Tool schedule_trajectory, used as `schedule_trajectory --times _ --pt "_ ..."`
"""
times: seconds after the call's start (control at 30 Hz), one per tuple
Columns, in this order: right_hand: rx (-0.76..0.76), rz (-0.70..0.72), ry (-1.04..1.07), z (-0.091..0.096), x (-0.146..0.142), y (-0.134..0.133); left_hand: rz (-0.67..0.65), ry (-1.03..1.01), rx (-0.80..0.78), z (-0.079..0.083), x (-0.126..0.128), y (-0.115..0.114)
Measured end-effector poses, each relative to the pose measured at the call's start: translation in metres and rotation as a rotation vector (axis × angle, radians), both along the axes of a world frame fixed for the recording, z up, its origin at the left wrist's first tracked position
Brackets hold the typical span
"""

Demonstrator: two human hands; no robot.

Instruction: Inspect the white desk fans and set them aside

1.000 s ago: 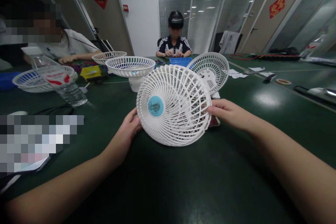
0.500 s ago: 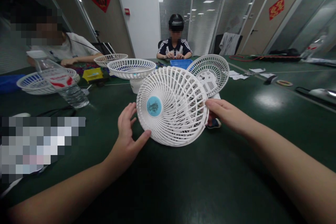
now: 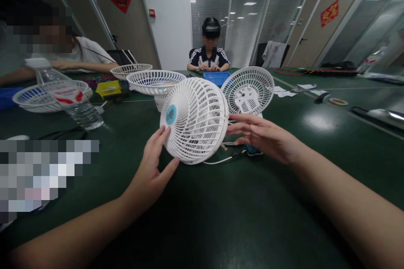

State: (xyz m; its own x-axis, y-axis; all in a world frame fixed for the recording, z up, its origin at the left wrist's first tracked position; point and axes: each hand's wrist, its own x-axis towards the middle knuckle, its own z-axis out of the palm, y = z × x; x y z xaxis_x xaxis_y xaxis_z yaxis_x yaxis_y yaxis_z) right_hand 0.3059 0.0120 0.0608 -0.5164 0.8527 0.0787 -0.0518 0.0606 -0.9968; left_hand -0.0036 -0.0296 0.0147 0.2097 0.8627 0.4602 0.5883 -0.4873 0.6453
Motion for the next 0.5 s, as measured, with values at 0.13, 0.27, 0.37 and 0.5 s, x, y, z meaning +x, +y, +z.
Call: schedule_trajectory --times 0.13,0.27,0.37,0.5 --pt "0.145 -0.154 -0.277 -0.002 -0.01 -0.002 0.002 -0.029 -0.006 0.0 0.0 0.002" --pt "0.223 -0.043 -0.548 -0.008 -0.028 -0.008 0.012 -0.065 0.039 -0.002 -0.001 0.004" --pt "0.211 -0.059 -0.603 -0.014 -0.038 -0.012 0.015 -0.058 0.038 -0.003 -0.001 0.004" --pt "0.136 -0.069 -0.638 -0.019 -0.044 -0.013 0.012 -0.071 0.029 -0.002 -0.001 0.004"
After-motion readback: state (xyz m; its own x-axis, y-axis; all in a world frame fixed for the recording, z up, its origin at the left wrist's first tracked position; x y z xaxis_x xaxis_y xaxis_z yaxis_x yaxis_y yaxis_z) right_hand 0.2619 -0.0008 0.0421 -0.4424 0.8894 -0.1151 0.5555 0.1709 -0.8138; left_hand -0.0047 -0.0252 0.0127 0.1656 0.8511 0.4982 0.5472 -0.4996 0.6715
